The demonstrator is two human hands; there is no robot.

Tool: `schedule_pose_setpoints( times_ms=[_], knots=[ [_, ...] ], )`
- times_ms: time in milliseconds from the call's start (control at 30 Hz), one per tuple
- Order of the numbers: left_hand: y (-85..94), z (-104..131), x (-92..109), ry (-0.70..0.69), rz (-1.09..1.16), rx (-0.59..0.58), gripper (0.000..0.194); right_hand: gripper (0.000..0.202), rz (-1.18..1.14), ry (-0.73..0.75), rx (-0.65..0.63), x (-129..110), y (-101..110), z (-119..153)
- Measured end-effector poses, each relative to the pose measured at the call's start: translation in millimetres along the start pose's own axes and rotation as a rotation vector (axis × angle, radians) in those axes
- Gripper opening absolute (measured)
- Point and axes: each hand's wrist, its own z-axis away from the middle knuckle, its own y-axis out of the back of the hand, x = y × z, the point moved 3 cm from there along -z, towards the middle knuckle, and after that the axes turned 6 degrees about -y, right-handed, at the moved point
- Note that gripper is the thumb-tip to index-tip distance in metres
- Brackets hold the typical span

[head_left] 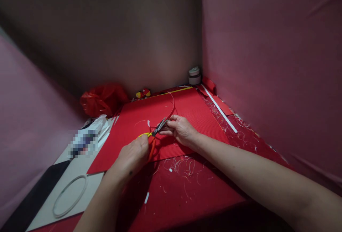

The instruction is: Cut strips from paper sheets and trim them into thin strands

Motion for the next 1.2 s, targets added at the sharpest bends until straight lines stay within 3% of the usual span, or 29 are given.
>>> schedule_pose_setpoints(
  times_ms=[500,967,1200],
  knots=[
    [-2.4,-5.1,-2.9,0.040,-0.020,-0.017,0.032,0.015,-0.024,0.003,0.029,-0.6,-0.7,1.0],
    [-1.9,-8.3,0.8,-0.016,0.032,-0.014,0.031,0.017,0.019,0.008,0.004,3.2,-2.4,0.1],
    [-3.0,-8.3,-2.9,0.037,-0.037,-0.031,0.032,0.018,0.029,-0.003,-0.001,4.5,-1.6,0.1]
  ],
)
